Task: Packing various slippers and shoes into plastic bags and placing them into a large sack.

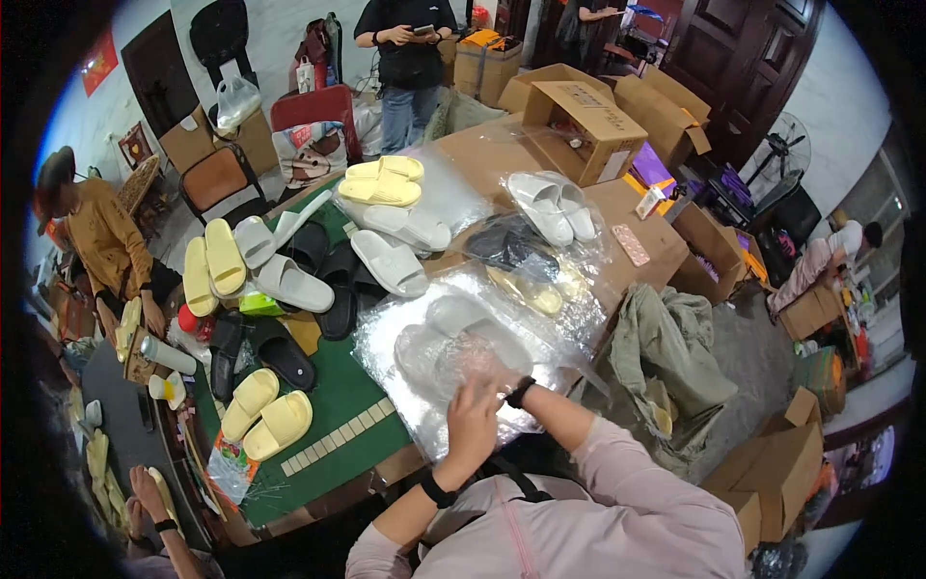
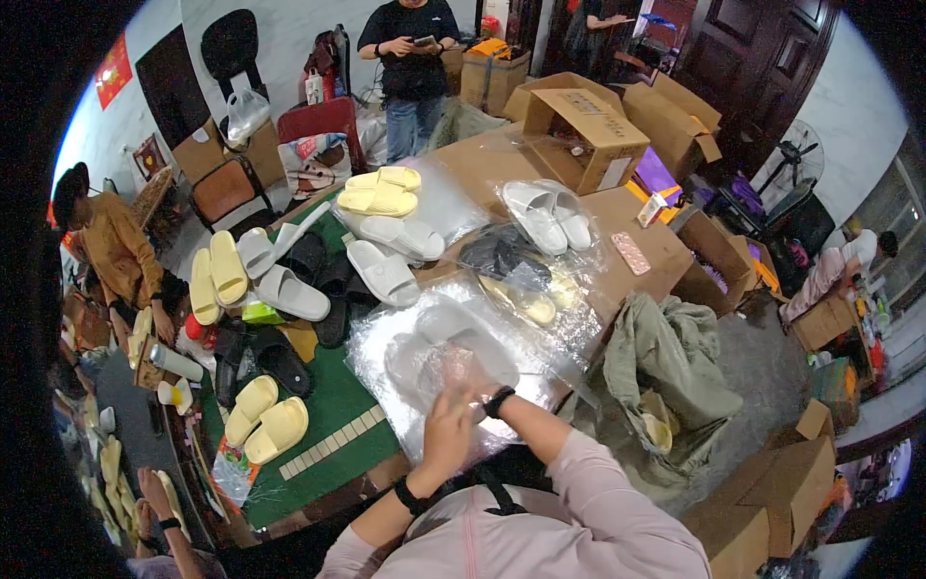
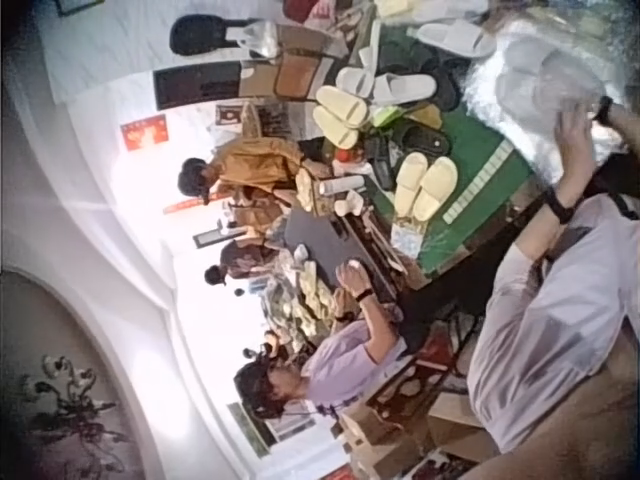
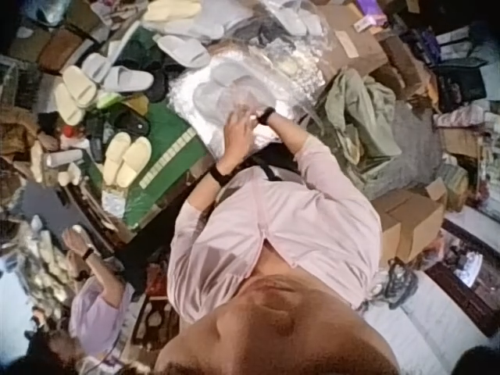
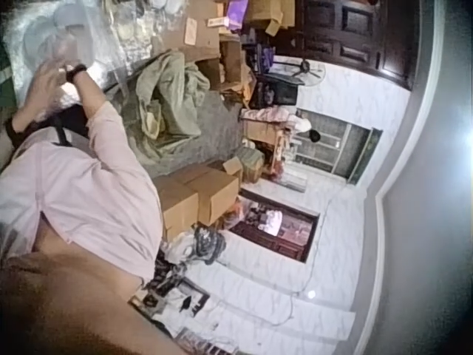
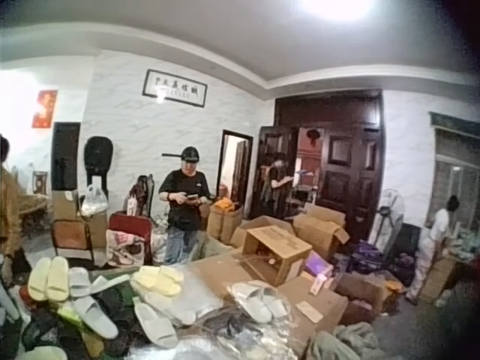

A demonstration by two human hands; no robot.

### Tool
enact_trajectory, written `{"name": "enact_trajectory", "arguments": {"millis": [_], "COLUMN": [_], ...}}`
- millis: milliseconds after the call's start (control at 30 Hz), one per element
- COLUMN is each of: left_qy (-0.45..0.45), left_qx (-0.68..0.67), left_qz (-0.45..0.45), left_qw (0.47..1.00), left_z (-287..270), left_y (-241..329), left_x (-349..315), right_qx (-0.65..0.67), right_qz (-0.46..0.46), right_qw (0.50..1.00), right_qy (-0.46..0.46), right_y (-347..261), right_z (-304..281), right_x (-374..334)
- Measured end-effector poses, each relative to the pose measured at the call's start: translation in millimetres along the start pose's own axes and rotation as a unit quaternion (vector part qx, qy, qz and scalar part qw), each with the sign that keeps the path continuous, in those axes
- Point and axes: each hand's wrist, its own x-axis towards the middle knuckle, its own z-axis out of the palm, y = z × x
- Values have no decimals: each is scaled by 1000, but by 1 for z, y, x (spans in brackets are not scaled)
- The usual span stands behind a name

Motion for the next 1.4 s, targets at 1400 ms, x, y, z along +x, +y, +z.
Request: {"name": "enact_trajectory", "arguments": {"millis": [1400], "left_qy": [-25], "left_qx": [269], "left_qz": [123], "left_qw": [955], "left_z": [15], "left_y": [-90], "left_x": [8], "right_qx": [175], "right_qz": [230], "right_qw": [957], "right_qy": [-36], "right_y": [215], "right_z": [-179], "right_x": [129]}}
